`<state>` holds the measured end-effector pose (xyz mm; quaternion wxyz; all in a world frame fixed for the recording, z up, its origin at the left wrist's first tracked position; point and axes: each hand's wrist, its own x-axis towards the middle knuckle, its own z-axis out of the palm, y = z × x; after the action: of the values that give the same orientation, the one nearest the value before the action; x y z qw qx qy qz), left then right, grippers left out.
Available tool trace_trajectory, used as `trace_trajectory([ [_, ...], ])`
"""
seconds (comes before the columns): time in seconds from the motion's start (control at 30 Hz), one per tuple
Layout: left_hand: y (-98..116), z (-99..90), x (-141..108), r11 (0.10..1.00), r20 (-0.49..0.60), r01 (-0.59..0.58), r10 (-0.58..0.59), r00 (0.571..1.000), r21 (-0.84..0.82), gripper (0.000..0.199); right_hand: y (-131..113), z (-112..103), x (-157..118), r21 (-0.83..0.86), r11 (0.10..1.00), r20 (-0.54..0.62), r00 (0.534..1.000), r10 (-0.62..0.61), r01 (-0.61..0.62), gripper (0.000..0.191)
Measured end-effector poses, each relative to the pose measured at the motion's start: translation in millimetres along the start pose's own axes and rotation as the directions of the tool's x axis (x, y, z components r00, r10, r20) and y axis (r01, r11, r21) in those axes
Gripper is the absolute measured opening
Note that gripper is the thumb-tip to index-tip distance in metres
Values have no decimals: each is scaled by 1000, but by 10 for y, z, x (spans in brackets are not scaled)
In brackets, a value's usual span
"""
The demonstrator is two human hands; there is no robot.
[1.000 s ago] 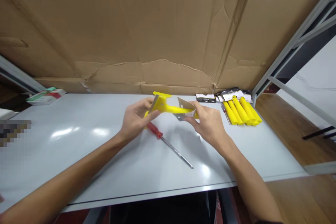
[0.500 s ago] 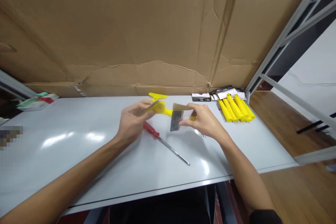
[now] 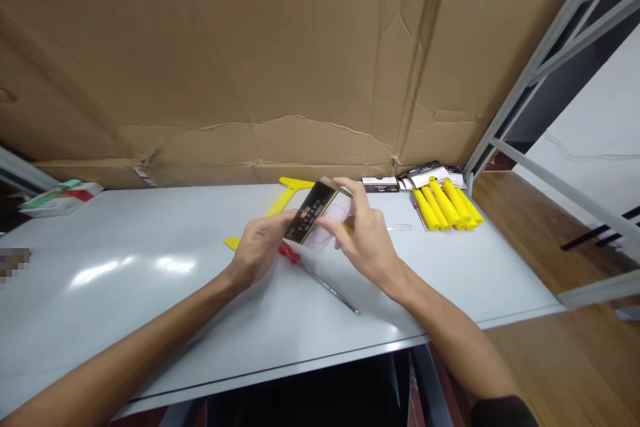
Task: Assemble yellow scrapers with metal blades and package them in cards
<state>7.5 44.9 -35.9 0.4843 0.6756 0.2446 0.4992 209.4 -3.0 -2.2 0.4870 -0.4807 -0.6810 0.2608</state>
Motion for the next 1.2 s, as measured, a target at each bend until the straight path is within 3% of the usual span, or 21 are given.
trace_trajectory([
  [0.07, 30, -28, 25, 995, -48, 23, -18, 999, 101, 32, 27, -55, 29, -41, 999, 46, 999, -10, 12, 77],
  [0.13, 42, -46, 51, 989, -167, 70, -48, 985, 128, 28, 69, -84, 47, -159, 984, 126, 990, -60, 79, 82],
  [0.27, 12, -67, 96, 985, -261, 168, -156, 953, 25, 62, 177, -59, 65, -514, 812, 293, 946, -137, 277, 50],
  [0.37, -27, -85, 125, 971, -227, 240, -237, 945, -12, 69, 249, -212, 134, -651, 691, 314, 940, -132, 314, 47],
  [0.43, -64, -107, 141, 961, -214, 274, -273, 938, -24, 62, 321, -530, 237, -714, 663, 182, 974, -133, 224, 45],
  [0.5, -118, -137, 152, 955, -220, 295, -294, 930, -32, 56, 445, -989, 372, -777, 629, -73, 991, -111, 14, 46],
  [0.53, -149, -152, 155, 952, -228, 304, -304, 925, -34, 53, 530, -1235, 443, -807, 572, -222, 973, -63, -147, 48],
  [0.6, -213, -177, 156, 944, -235, 328, -325, 916, -26, 48, 738, -1664, 568, -810, 397, -456, 889, 38, -432, 52],
  [0.67, -263, -188, 154, 938, -227, 347, -339, 913, -3, 43, 960, -1930, 648, -822, 252, -490, 860, 143, -511, 53],
  [0.7, -279, -187, 152, 936, -220, 351, -340, 914, 12, 41, 1065, -1996, 668, -827, 236, -482, 859, 172, -511, 52],
  [0.9, -288, -163, 131, 931, -190, 357, -339, 921, 69, 31, 1473, -1967, 683, -845, 202, -442, 859, 258, -495, 44],
  [1.2, -260, -154, 134, 932, -188, 346, -322, 928, 111, 22, 1659, -2003, 806, -860, 250, -372, 882, 289, -445, 44],
])
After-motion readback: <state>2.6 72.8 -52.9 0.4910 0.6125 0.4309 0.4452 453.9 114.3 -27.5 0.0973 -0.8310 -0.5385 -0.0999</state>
